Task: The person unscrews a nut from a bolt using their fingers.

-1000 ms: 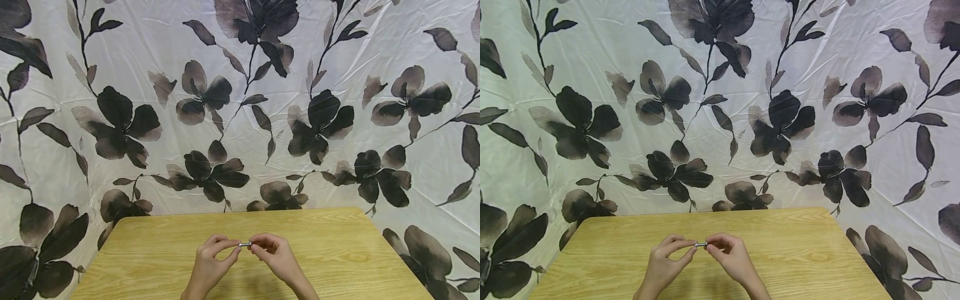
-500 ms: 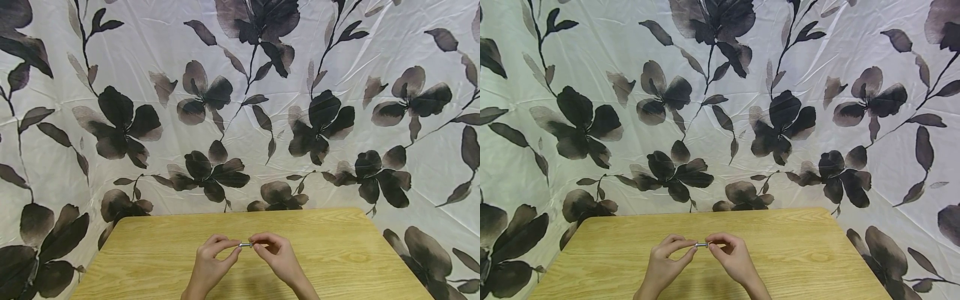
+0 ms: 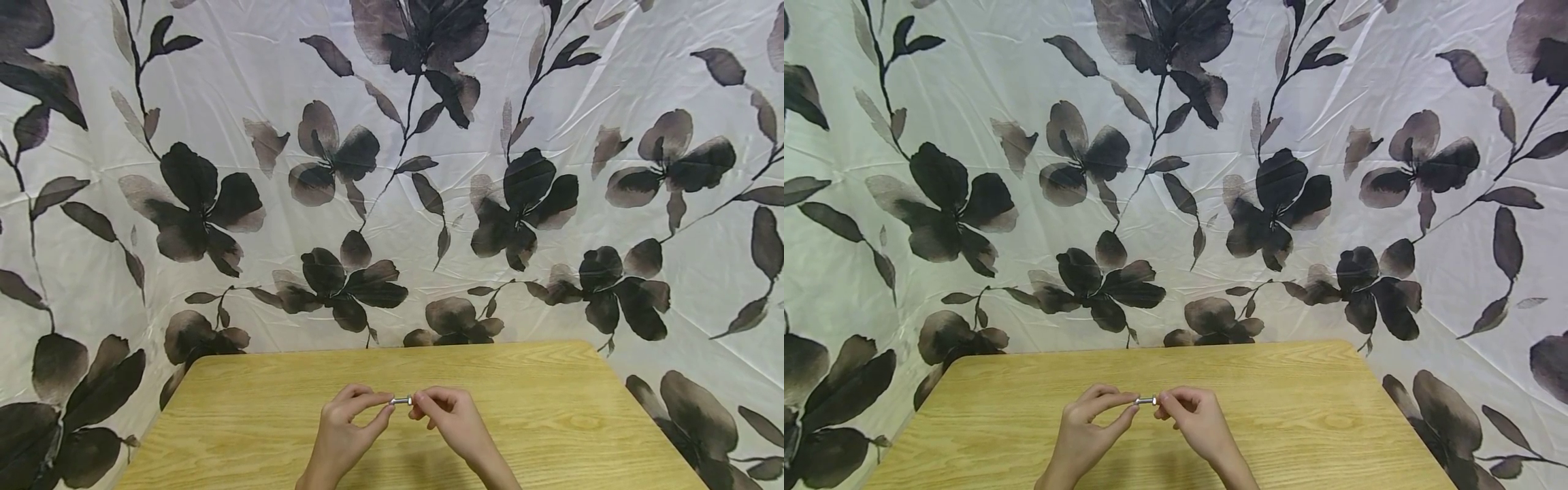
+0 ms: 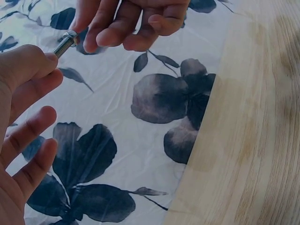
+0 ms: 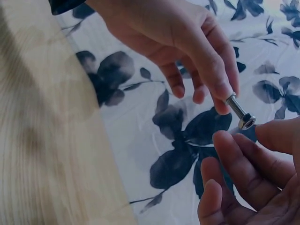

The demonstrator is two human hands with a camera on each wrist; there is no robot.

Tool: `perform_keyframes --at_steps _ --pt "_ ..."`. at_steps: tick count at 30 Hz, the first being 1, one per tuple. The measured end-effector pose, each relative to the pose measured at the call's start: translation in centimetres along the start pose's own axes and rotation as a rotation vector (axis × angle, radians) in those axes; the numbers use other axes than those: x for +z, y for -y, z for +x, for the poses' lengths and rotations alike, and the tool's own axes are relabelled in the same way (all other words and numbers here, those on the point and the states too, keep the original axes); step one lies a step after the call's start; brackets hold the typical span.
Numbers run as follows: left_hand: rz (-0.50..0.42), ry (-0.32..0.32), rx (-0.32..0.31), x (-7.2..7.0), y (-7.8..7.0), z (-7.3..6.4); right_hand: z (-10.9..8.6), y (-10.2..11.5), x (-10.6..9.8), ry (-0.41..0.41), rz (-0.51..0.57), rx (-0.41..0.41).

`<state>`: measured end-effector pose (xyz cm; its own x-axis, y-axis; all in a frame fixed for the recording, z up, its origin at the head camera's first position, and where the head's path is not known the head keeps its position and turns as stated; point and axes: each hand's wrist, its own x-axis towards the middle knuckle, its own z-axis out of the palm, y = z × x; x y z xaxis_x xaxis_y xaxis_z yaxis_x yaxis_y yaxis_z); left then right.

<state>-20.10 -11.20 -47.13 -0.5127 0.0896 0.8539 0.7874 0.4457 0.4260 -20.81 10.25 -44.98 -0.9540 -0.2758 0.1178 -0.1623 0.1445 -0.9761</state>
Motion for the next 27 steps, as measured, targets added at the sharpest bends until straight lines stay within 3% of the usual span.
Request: perform_keyframes --at_steps 7,12,27 --pt "0.002 0.018 -0.033 -0.02 -0.11 -0.09 -0.04 0.0 -0.06 0.043 0.009 -0.019" --pt "-0.016 0.005 0.003 0.07 0.21 -0.11 -0.06 0.06 -0.07 0.055 0.016 -0.056" --pt "0.011 0.005 -0.007 -0.12 -0.06 0.0 -0.19 0.0 0.02 0.078 0.031 -0.143"
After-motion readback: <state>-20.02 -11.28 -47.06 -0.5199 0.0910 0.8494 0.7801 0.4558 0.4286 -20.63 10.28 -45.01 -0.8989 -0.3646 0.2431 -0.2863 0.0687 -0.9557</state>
